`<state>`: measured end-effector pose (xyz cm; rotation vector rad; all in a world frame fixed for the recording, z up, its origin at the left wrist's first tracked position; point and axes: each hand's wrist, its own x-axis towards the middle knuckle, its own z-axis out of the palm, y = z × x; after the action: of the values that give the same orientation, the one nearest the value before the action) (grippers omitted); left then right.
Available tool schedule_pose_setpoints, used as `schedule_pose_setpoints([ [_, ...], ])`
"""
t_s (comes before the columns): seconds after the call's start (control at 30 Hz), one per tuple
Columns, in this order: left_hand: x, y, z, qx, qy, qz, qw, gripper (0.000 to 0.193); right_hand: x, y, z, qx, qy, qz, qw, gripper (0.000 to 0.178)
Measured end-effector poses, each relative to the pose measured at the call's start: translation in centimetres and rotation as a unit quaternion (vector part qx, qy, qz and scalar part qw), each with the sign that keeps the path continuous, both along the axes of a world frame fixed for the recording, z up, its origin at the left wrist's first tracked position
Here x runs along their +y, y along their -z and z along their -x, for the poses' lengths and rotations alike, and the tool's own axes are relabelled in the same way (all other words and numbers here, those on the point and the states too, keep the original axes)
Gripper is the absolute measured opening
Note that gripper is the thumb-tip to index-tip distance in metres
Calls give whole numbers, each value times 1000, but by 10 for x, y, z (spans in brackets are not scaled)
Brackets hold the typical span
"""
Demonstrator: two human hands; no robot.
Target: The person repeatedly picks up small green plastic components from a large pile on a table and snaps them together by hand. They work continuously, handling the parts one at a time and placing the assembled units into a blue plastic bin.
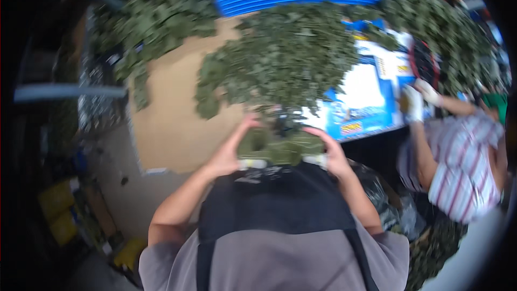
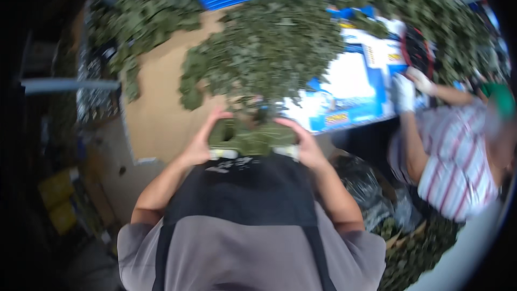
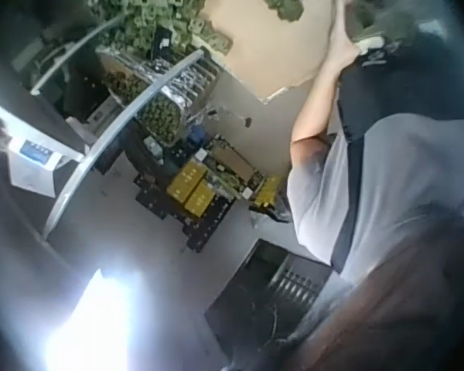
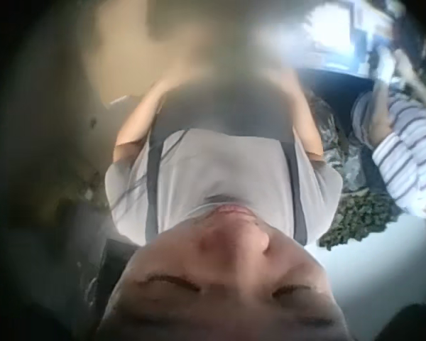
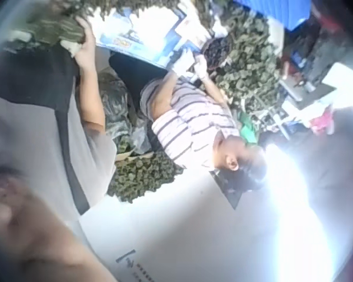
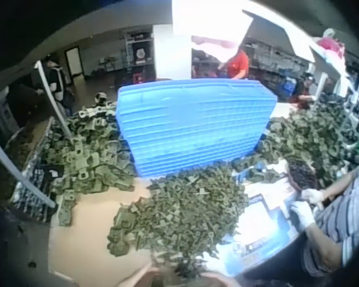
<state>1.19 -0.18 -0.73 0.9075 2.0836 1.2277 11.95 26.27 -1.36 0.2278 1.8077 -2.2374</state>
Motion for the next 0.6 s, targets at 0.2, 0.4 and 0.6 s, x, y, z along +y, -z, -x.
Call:
schedule_pose_setpoints([
  [0.2,2,10,-22,-142,-94,-86,982,106,-5,17,-14,-13,60,-60,996,59],
  [0.4,-51,104,69,203,-388,67,897,108,100,40,46,62,488,25,870,56],
  [0.6,-74,139,72,89,-381,-9,920,87,252,173,93,-36,552,45,832,68],
])
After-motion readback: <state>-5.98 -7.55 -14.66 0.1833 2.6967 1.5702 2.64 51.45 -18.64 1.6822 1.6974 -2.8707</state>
